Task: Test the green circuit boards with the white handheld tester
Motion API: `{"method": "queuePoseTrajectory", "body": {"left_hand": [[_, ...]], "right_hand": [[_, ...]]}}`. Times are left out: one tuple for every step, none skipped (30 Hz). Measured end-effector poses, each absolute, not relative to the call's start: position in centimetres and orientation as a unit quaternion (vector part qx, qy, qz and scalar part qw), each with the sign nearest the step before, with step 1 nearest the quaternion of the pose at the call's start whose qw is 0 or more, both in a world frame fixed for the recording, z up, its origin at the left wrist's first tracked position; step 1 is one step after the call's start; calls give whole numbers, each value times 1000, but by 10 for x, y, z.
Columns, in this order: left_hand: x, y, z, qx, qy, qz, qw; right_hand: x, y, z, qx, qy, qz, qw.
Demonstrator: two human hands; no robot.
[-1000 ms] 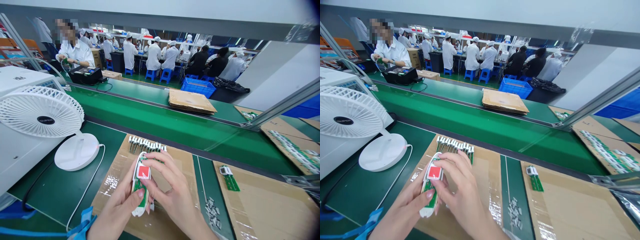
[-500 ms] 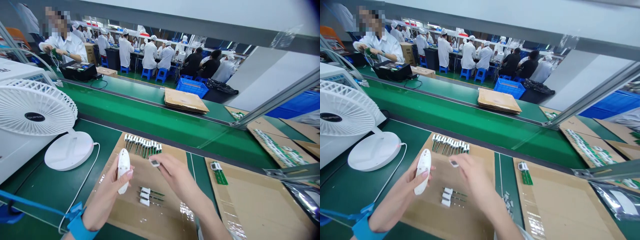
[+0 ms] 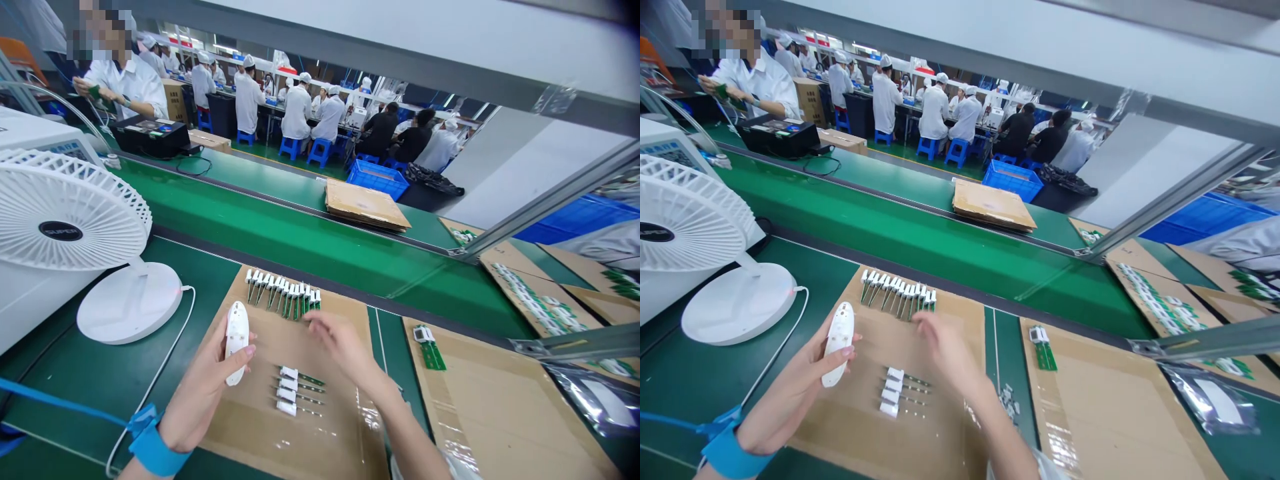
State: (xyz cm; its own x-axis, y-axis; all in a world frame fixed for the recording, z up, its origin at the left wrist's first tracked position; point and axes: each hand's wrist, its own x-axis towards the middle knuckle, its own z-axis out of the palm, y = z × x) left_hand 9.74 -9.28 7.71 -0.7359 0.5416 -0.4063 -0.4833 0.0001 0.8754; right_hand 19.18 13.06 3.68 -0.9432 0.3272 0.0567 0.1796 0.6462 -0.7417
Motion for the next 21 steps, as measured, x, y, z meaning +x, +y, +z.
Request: {"method": "queuePoseTrajectory", "body": {"left_hand": [[99, -92, 78, 21, 604, 709, 364], [100, -92, 79, 20, 599, 711, 368], [101, -92, 79, 21, 593, 712, 374], [102, -92, 79, 25, 589, 712, 382], [103, -92, 79, 31, 585, 710, 390], [103, -92, 79, 41, 582, 707, 400], [103, -92, 79, 52, 577, 705, 410], [104, -92, 78, 61, 570, 704, 419], [104, -92, 77, 69, 562, 705, 427], [105, -92, 76, 78, 554, 708, 432], [105, -91, 75, 87, 545, 710, 438], [105, -90, 74, 97, 537, 712, 442], [106, -89, 73, 106, 530, 715, 444], [106, -88, 72, 114, 524, 718, 444], [107, -87, 72, 123, 517, 721, 444], [108, -86, 72, 130, 512, 724, 444], [108, -84, 74, 138, 506, 725, 447], [109, -83, 76, 146, 498, 727, 450], [110, -82, 79, 154, 489, 729, 453], [112, -81, 83, 160, 479, 734, 453], [113, -80, 87, 164, 469, 741, 451]], "right_hand": [[183, 141, 36, -193, -884, 406, 129], [174, 151, 34, -232, -866, 416, 151], [165, 161, 31, -253, -853, 429, 157], [158, 169, 28, -258, -844, 445, 148], [154, 177, 24, -254, -839, 464, 130], [151, 183, 21, -250, -833, 481, 111], [151, 188, 19, -251, -825, 496, 98], [152, 191, 17, -257, -817, 507, 95], [154, 193, 17, -265, -810, 514, 101], [157, 193, 20, -274, -803, 516, 115], [161, 190, 24, -282, -799, 514, 135], [164, 185, 30, -283, -792, 516, 160], [168, 178, 38, -272, -783, 527, 186], [171, 168, 48, -248, -771, 548, 207], [174, 157, 57, -215, -756, 576, 224], [176, 144, 67, -178, -740, 606, 230], [179, 130, 75, -145, -726, 632, 229], [181, 117, 82, -120, -717, 650, 221], [183, 105, 88, -104, -714, 660, 208], [184, 95, 92, -93, -716, 663, 197], [186, 86, 95, -86, -721, 661, 188]]}}
